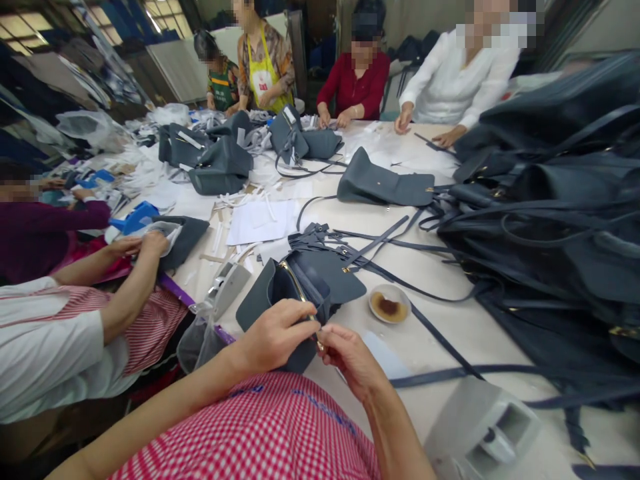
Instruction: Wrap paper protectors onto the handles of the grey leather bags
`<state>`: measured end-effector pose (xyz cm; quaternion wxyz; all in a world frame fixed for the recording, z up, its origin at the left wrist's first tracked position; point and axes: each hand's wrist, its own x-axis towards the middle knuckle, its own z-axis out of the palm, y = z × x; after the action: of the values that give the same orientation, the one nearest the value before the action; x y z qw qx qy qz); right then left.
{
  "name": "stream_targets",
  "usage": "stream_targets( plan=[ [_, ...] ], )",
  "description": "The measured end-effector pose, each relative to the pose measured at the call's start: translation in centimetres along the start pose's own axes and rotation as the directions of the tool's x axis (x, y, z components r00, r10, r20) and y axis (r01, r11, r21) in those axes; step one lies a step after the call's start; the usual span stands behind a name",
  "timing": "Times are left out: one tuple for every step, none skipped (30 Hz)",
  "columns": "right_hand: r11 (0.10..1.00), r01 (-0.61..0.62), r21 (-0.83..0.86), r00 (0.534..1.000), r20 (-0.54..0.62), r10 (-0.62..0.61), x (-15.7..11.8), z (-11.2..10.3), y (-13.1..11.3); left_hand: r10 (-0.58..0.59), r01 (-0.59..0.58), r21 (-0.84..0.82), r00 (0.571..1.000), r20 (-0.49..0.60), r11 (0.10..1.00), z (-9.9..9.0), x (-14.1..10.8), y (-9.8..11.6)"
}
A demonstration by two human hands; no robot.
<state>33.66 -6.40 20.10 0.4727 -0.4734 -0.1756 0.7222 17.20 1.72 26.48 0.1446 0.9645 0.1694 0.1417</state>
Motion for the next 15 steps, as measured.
stream_targets(
  plan=[
    [1.000,-0.017,0.015,1.000,0.019,0.017,0.0,0.2,-0.1,0.000,-0.001,-0.053,1.000,-0.024,0.999,-0.4,-0.5,0.5],
    [0.999,-0.029,0.020,0.999,0.035,0.028,-0.1,0.3,-0.2,-0.022,0.017,-0.129,0.999,-0.033,0.991,-0.9,-1.1,0.8],
    [0.999,-0.039,0.025,0.998,0.048,0.038,-0.1,0.5,-0.2,-0.064,0.059,-0.220,0.998,-0.016,0.974,-1.3,-1.6,1.1],
    [0.998,-0.048,0.038,0.997,0.056,0.046,-0.1,0.7,-0.2,-0.120,0.124,-0.311,0.992,0.033,0.942,-1.6,-2.1,1.3],
    [0.997,-0.057,0.060,0.997,0.058,0.053,-0.1,0.8,-0.1,-0.184,0.211,-0.382,0.977,0.105,0.900,-1.8,-2.5,1.4],
    [0.994,-0.065,0.085,0.997,0.057,0.060,-0.1,1.0,-0.1,-0.255,0.312,-0.425,0.949,0.188,0.849,-1.9,-2.8,1.4],
    [0.991,-0.070,0.110,0.996,0.054,0.064,-0.1,1.1,0.0,-0.324,0.416,-0.447,0.906,0.271,0.792,-1.8,-3.0,1.3],
    [0.989,-0.071,0.129,0.997,0.051,0.064,-0.1,1.3,0.0,-0.387,0.513,-0.463,0.855,0.345,0.722,-1.5,-3.1,1.3],
    [0.988,-0.067,0.141,0.997,0.047,0.061,-0.1,1.4,0.1,-0.440,0.595,-0.487,0.803,0.403,0.640,-1.2,-3.1,1.2],
    [0.987,-0.063,0.145,0.997,0.046,0.056,-0.1,1.6,0.2,-0.480,0.654,-0.521,0.757,0.444,0.549,-0.7,-3.1,1.1],
    [0.988,-0.059,0.145,0.998,0.046,0.053,0.0,1.8,0.2,-0.505,0.688,-0.561,0.722,0.473,0.460,-0.1,-3.1,1.1],
    [0.988,-0.055,0.141,0.998,0.049,0.049,0.0,2.1,0.3,-0.514,0.702,-0.601,0.701,0.494,0.381,0.4,-3.0,1.1],
    [0.989,-0.049,0.136,0.998,0.051,0.043,0.0,2.3,0.4,-0.517,0.702,-0.635,0.693,0.503,0.323,0.9,-3.0,1.0],
    [0.990,-0.043,0.132,0.998,0.051,0.036,0.0,2.5,0.5,-0.519,0.695,-0.659,0.692,0.502,0.288,1.4,-2.9,1.1],
    [0.991,-0.035,0.131,0.998,0.047,0.029,-0.1,2.8,0.7,-0.521,0.690,-0.670,0.691,0.501,0.271,1.8,-2.9,1.1]
  ],
)
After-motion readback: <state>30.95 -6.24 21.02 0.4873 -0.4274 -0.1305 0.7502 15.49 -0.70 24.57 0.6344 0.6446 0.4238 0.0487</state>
